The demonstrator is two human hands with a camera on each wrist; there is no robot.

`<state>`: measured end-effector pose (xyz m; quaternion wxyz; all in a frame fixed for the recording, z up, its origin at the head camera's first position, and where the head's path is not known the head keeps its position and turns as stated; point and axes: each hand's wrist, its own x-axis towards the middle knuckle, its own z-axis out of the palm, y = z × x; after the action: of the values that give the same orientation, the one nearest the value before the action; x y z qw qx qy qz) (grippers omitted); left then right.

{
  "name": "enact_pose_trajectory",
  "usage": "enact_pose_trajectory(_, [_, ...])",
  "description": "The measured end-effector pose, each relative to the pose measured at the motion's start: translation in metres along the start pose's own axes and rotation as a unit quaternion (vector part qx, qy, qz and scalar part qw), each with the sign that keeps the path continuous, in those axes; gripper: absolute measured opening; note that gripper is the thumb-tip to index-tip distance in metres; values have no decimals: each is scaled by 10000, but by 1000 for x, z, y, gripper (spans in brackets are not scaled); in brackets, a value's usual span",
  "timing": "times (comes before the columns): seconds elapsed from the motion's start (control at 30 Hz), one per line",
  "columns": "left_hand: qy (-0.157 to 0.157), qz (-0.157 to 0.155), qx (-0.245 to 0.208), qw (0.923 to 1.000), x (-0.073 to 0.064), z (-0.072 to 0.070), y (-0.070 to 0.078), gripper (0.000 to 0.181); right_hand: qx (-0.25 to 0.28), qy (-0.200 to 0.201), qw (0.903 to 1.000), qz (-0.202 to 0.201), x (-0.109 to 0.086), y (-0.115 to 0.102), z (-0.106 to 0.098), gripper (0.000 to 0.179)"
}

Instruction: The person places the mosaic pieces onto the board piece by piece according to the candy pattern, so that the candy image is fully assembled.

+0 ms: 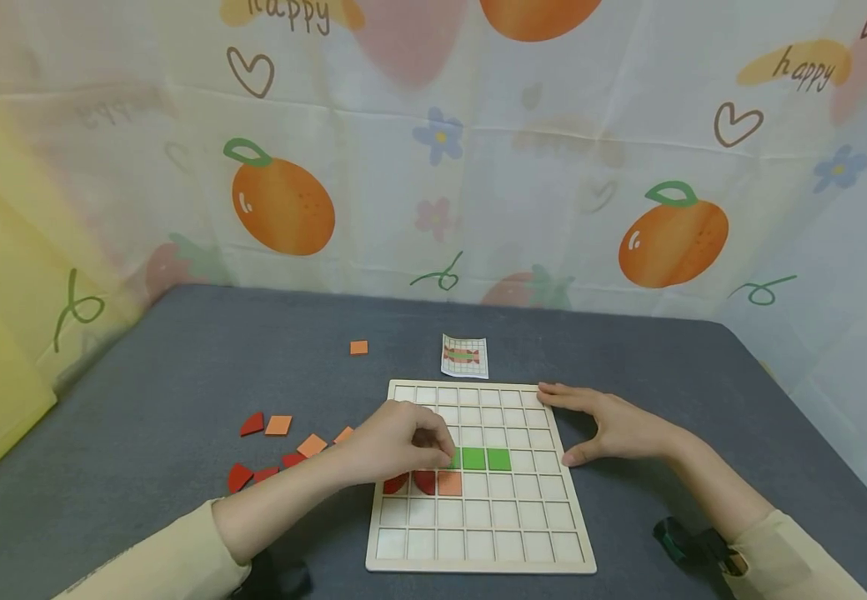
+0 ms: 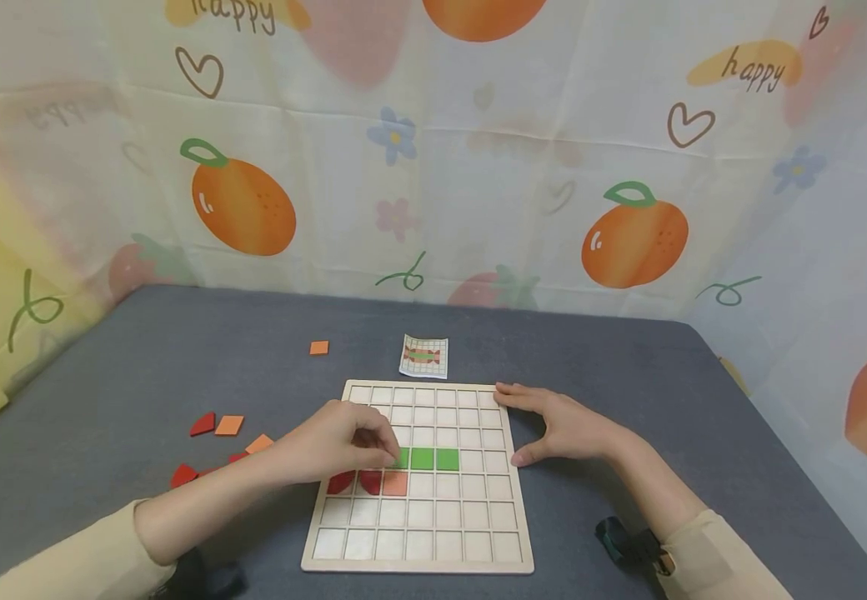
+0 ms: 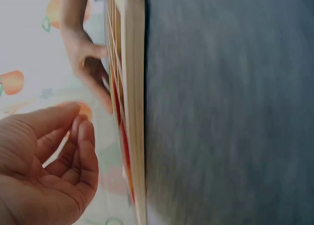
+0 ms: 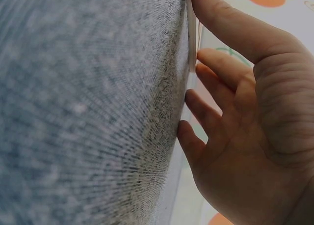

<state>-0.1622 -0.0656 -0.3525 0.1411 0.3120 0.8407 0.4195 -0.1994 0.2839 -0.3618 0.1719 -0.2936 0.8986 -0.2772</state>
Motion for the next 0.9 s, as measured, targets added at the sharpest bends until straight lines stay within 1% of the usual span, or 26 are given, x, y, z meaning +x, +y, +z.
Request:
enact_pose_trajectory(0.17, [184,-166,141,9996,-8,-22,-2,5,2,-17,10000,14,0,-1,0,93])
enact_pose_trajectory(0.27, [349,-244,310,9986,-15,-38,-7,7,13,-51,10000,46,1,-1,-1,94])
enact_pose_trajectory(0.3, [416,-332,348,9980,-17,-43,-9,7,28,-63,10000,58,1,-1,-1,94])
enact_pose_trajectory(0.43, [695,-603,433,9948,-28,-63,-23,10,84,-74,9999,129,1,-2,-2,95])
enact_pose_trajectory(0.57, [828,-888,565,9910,-41,-84,-41,14,117,-66,9997,186,1,-4,-2,95])
enact_pose_trajectory(0.63, [807,-1016,601,9897,-47,-95,-49,16,101,-58,9998,190,0,-4,-2,95])
enact_pose_trajectory(0.7, [720,-1116,635,9891,-54,-105,-58,20,104,-50,9997,207,0,-4,-1,95])
enact_pose_trajectory(0.8, [472,-1286,628,9886,-63,-120,-68,27,81,-40,9997,212,0,-3,-1,95])
enact_pose_trajectory(0.9, [160,-1469,605,9872,-71,-130,-78,33,69,-39,9997,219,1,-2,-1,96])
